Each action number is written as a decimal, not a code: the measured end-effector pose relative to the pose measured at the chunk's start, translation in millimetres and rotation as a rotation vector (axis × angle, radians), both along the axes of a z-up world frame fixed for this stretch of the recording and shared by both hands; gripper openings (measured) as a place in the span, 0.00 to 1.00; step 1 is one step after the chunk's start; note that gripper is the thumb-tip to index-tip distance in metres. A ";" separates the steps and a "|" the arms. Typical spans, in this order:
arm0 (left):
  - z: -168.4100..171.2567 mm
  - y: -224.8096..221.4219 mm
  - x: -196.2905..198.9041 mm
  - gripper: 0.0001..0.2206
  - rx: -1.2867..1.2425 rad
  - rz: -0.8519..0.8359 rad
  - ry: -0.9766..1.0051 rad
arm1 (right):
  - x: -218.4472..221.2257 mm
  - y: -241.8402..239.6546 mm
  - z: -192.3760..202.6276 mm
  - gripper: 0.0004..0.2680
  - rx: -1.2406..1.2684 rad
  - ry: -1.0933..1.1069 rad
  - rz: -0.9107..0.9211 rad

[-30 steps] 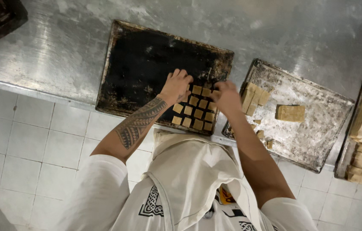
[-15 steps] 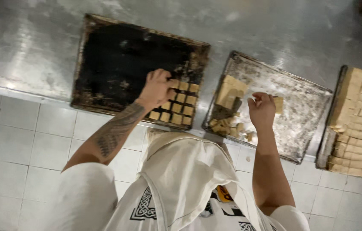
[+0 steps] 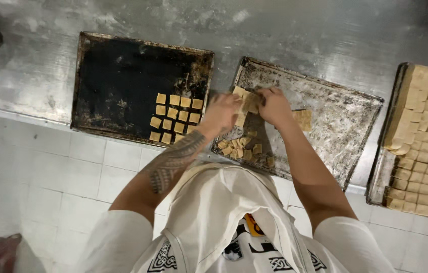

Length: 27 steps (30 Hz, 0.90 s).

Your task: The person picks up square dough pieces from one tray and places them in neat rows on a separate dark baking sheet by hand.

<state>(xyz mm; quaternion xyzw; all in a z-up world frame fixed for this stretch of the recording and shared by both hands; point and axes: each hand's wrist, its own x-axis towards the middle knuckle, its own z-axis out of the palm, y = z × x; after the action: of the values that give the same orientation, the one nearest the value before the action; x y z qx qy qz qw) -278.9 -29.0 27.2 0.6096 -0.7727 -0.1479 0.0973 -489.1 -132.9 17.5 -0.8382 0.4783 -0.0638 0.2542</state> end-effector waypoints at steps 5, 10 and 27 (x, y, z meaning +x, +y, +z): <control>1.6 1.9 -26.4 0.35 0.140 -0.075 -0.250 | 14.9 -10.7 -19.7 0.18 0.013 0.077 0.058; 5.4 9.4 -30.4 0.39 0.224 -0.048 -0.319 | 11.3 2.1 -32.8 0.18 -0.077 0.033 0.057; -7.1 4.3 -15.7 0.31 0.110 0.056 0.015 | -3.1 29.1 6.9 0.21 -0.040 0.194 0.122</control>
<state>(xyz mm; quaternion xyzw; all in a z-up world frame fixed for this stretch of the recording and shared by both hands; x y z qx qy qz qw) -294.6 -24.8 20.1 0.6343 -0.7453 -0.1918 0.0737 -492.2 -103.8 24.4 -0.8729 0.4474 0.0238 0.1934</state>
